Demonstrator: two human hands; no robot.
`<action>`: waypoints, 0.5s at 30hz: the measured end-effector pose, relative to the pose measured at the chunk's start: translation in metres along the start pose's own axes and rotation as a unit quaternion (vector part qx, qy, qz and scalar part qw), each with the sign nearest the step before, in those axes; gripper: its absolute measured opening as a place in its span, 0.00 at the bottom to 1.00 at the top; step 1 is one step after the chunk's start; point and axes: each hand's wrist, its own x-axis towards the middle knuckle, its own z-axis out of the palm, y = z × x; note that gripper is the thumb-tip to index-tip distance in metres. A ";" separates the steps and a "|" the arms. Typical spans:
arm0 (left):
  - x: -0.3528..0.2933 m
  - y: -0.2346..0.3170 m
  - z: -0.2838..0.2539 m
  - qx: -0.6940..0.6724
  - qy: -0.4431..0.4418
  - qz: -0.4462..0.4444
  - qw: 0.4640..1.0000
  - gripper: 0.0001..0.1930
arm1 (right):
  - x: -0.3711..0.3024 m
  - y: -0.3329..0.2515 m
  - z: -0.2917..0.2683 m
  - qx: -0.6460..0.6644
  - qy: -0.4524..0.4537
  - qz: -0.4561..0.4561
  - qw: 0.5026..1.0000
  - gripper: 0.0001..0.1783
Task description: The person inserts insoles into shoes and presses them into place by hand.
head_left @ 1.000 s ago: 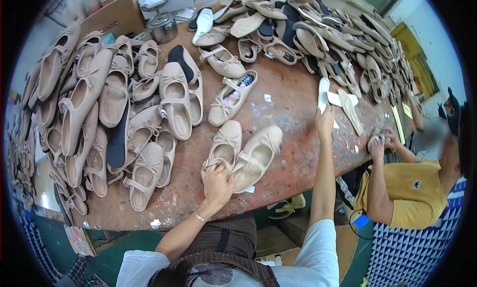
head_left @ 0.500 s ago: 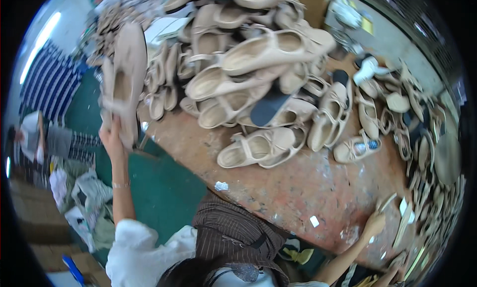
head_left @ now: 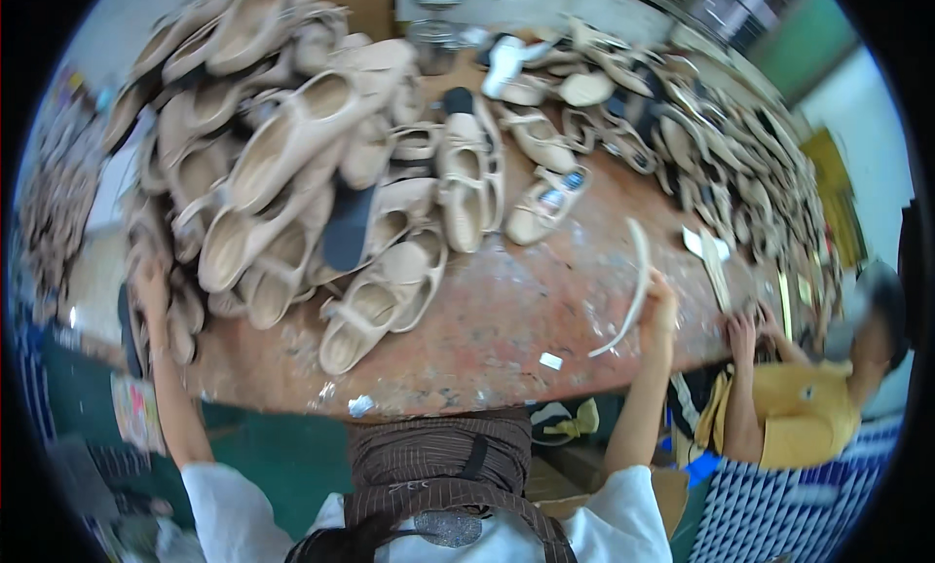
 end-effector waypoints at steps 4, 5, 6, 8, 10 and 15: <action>-0.051 0.059 -0.043 0.102 0.217 0.002 0.971 0.15 | -0.040 -0.005 0.038 0.138 -0.092 0.114 0.980 0.24; -0.065 0.093 -0.044 0.063 0.306 0.028 0.950 0.14 | -0.044 -0.002 0.044 0.194 -0.091 0.153 0.965 0.23; -0.080 0.131 -0.039 0.057 0.344 0.103 0.931 0.13 | -0.046 0.004 0.051 0.250 -0.091 0.189 0.945 0.21; -0.130 0.215 -0.016 -0.068 0.349 0.178 0.917 0.13 | -0.044 0.020 0.056 0.287 -0.027 0.265 0.920 0.22; -0.178 0.302 0.019 -0.173 0.267 0.281 0.905 0.13 | -0.040 0.038 0.054 0.329 -0.104 0.239 0.907 0.28; -0.241 0.484 0.110 -0.232 -0.085 0.537 0.807 0.12 | -0.032 0.081 0.032 0.427 -0.205 0.176 0.863 0.35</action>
